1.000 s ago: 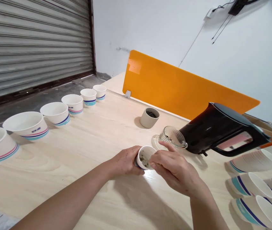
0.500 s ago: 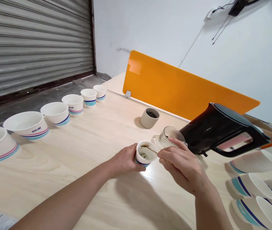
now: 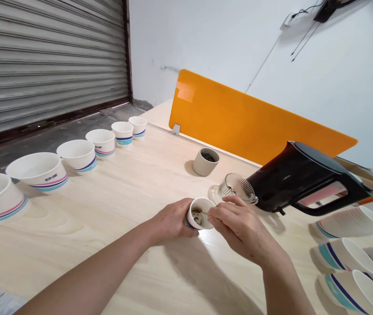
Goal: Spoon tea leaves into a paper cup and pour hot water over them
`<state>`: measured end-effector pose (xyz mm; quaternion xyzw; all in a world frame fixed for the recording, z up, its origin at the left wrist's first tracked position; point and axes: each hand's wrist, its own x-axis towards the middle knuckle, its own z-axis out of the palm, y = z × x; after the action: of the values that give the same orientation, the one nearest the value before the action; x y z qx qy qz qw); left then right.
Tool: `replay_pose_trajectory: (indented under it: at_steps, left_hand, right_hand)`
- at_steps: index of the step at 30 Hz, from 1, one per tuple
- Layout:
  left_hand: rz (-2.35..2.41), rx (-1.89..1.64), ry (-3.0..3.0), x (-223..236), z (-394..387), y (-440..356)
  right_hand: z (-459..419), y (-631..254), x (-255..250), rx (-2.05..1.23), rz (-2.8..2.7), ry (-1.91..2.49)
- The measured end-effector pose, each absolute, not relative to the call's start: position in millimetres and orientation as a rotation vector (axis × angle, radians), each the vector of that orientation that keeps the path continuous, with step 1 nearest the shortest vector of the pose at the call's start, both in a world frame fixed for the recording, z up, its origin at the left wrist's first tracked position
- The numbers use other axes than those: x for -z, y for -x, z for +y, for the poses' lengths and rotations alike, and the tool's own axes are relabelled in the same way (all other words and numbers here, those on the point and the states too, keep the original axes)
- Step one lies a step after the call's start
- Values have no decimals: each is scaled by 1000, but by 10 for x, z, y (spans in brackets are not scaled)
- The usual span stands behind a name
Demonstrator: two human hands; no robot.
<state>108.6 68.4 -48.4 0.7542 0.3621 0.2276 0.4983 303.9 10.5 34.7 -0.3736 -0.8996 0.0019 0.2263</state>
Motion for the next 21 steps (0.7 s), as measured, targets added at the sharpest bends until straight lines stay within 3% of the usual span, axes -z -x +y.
replay_pose_trajectory:
  at_steps: [21]
  left_hand:
    - [902,-688,-1870,544,721,-1114]
  right_hand:
    - [105,-3083,-393,-126,-2250,1081]
